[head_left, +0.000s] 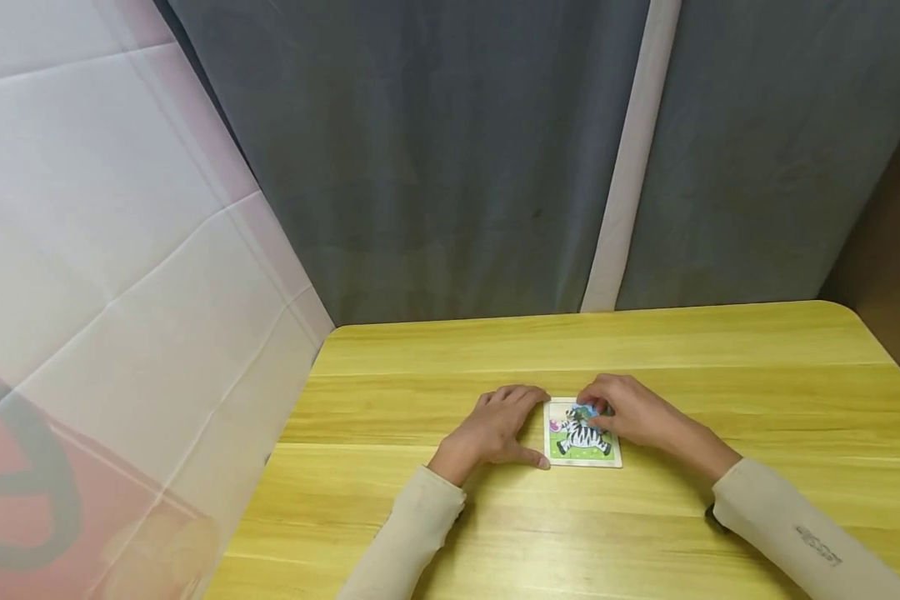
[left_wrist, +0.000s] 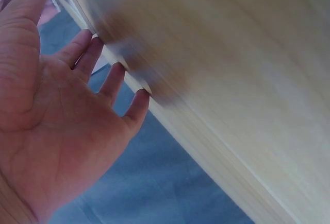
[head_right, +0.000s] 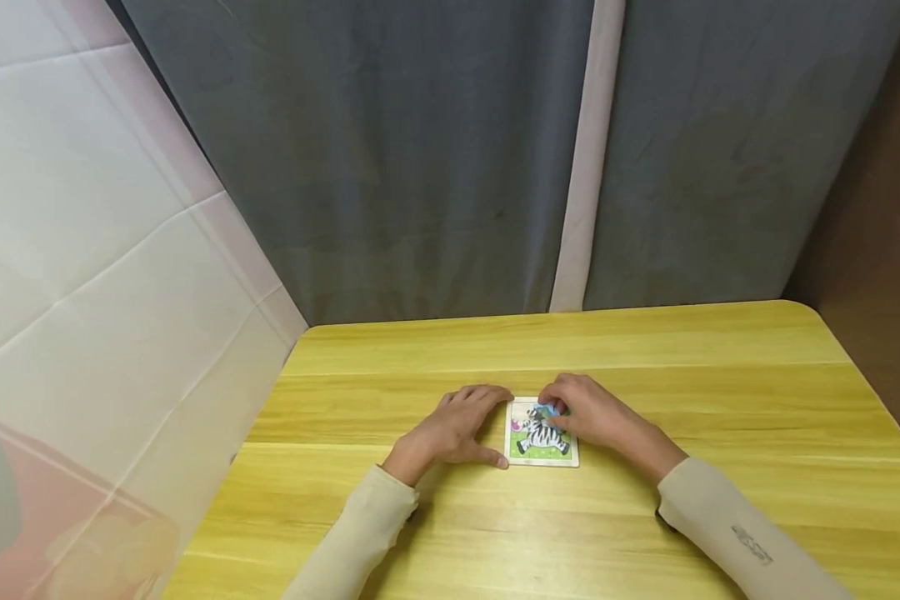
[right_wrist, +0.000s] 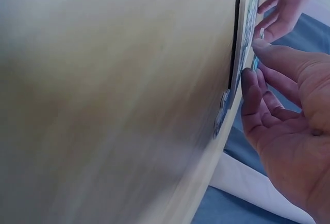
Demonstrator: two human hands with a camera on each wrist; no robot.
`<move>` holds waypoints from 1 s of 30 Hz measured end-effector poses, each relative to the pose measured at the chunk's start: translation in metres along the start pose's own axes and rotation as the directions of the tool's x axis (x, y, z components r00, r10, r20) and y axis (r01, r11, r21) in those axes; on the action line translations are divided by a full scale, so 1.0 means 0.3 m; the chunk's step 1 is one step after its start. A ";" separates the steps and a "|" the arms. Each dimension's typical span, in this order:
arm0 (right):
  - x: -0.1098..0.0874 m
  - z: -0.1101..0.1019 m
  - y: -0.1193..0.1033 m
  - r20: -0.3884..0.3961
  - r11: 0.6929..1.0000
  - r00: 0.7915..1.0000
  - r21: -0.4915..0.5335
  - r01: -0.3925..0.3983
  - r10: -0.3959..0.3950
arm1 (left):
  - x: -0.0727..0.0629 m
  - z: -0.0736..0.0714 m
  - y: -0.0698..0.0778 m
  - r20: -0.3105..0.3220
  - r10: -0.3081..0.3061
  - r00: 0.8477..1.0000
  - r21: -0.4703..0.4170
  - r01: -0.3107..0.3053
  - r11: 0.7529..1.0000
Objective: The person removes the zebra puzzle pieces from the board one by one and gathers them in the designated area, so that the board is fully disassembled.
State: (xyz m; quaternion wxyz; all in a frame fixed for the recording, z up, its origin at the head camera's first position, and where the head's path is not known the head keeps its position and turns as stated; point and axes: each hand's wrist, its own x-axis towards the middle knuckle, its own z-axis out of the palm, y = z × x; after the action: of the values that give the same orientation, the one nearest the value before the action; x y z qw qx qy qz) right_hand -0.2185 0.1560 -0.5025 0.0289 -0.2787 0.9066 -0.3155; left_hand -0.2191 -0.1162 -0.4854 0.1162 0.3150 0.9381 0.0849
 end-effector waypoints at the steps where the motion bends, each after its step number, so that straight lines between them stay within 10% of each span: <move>1: -0.006 -0.003 -0.001 -0.001 1.000 1.000 -0.002 0.005 -0.005 | 0.000 0.000 -0.002 0.000 -0.003 1.000 0.000 0.003 1.000; 30: -0.244 -0.143 0.145 -0.113 0.987 0.992 -0.140 -0.075 0.060 | -0.002 0.005 -0.013 -0.008 0.001 1.000 0.001 -0.001 1.000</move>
State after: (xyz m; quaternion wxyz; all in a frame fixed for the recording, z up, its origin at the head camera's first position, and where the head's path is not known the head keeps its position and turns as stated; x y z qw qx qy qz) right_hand -0.1879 0.2464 -0.5028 -0.0296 -0.2316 0.9362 -0.2628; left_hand -0.2204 -0.1197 -0.4878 0.1122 0.3153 0.9384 0.0859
